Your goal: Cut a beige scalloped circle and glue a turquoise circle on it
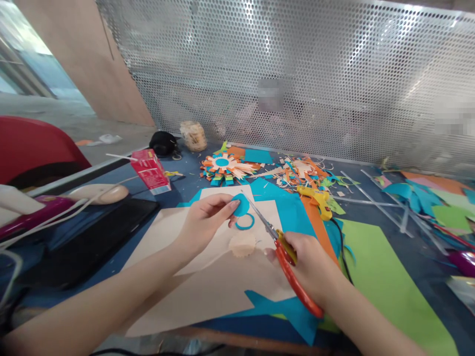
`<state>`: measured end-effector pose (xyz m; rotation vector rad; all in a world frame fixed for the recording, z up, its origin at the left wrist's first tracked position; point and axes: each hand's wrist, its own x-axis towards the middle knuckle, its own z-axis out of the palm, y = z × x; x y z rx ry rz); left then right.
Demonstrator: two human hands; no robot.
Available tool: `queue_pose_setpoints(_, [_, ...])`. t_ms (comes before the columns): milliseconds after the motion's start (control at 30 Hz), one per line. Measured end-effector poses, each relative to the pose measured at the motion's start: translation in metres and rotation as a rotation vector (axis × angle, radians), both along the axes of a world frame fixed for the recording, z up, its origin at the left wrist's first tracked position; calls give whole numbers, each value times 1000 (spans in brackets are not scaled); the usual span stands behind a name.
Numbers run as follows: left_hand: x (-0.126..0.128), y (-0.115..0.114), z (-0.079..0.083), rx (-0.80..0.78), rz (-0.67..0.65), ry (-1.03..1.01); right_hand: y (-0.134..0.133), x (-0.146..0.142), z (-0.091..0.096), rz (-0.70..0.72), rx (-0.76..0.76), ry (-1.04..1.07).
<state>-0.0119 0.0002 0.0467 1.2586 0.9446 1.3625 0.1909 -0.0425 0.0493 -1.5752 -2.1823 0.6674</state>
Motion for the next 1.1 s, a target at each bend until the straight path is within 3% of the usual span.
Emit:
queue_pose_setpoints(467, [-2, 7, -7, 93, 97, -126, 3, 3, -8, -43, 49, -3])
queue_pose_setpoints(1100, [-3, 3, -9, 134, 65, -35, 0, 1, -1, 2, 35, 1])
